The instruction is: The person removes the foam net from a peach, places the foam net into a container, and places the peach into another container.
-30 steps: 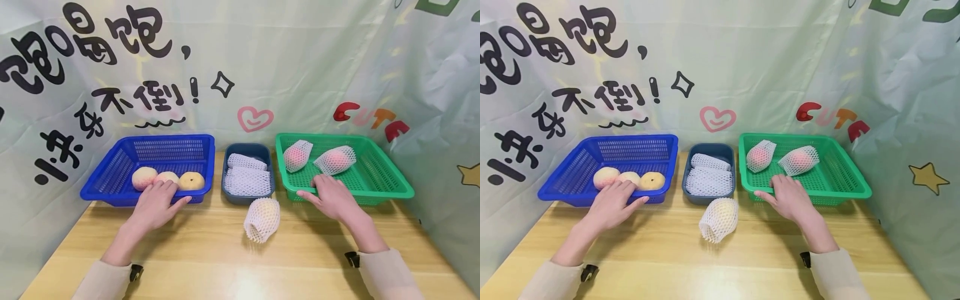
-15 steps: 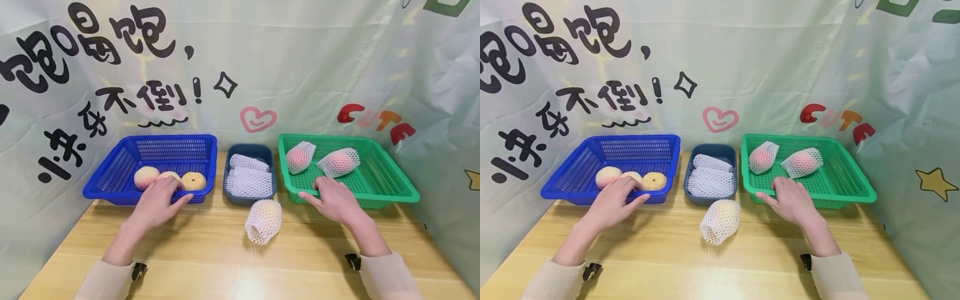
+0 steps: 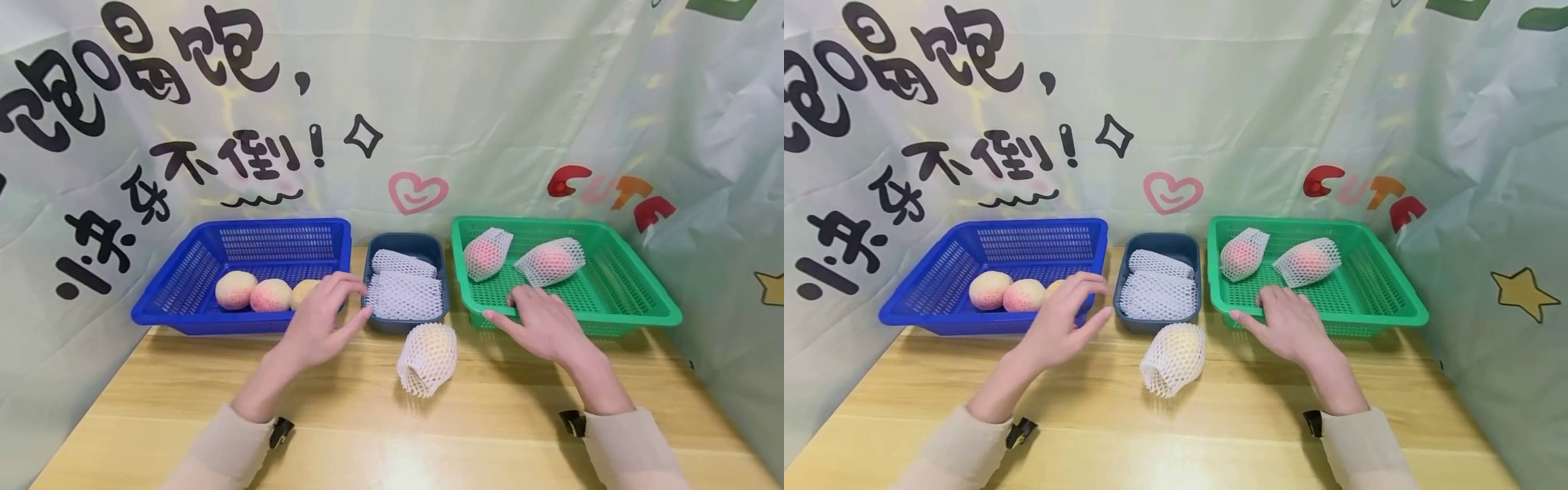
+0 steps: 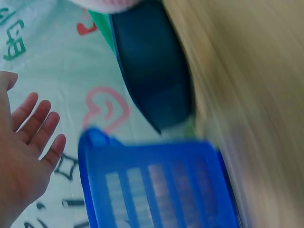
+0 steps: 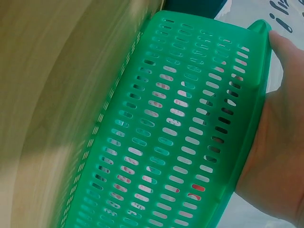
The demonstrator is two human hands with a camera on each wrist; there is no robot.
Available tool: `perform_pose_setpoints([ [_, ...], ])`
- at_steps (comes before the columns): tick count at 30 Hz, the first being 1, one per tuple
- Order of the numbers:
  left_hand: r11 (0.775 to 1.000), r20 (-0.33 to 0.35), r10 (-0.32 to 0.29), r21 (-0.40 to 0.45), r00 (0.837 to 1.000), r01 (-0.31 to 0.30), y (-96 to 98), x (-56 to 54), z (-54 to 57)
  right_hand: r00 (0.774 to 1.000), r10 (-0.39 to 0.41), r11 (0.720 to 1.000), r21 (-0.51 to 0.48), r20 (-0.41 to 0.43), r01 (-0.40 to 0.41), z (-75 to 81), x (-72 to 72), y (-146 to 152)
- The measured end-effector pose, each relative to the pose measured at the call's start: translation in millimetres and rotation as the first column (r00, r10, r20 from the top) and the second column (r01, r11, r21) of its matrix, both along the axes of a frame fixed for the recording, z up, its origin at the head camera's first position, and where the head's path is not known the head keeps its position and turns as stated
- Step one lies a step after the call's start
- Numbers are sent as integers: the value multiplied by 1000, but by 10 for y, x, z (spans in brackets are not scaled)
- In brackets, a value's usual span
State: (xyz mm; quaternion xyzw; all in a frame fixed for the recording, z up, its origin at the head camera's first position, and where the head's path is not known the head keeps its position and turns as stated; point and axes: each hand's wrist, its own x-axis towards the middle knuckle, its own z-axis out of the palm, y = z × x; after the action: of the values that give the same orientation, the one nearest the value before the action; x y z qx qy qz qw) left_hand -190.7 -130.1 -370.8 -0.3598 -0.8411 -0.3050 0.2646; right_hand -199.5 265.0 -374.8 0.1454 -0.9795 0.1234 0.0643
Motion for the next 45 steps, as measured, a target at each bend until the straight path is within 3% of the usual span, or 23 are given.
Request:
perform_pose_setpoints([
  [10,987,80,-126,-89,989,133,682,-46,31,1000,-18,1000,-3,7,18,-2,-8,-1],
  [17,949,231,-167,-227,959,220,949,-44,-54,1000,-20,1000,-7,12,21,20,-5,-20],
  [21,915,316,-162,-307,935,262,1011,-13,-122,1000,-23,1000,-5,9,23,29,-3,-34],
  [26,889,352,-161,-354,922,290,1039,9,-205,1000,-22,1000,-9,12,22,39,-4,-42],
  [33,882,375,-152,-366,914,297,1035,15,-236,1000,-26,1000,-10,11,26,33,-10,-33],
  [41,872,434,-120,-384,893,304,1042,40,-209,1000,-24,1000,-16,3,24,14,-23,-28],
  [45,870,445,-133,-377,886,319,1044,47,-216,1000,-29,999,-15,3,29,5,-14,-33],
])
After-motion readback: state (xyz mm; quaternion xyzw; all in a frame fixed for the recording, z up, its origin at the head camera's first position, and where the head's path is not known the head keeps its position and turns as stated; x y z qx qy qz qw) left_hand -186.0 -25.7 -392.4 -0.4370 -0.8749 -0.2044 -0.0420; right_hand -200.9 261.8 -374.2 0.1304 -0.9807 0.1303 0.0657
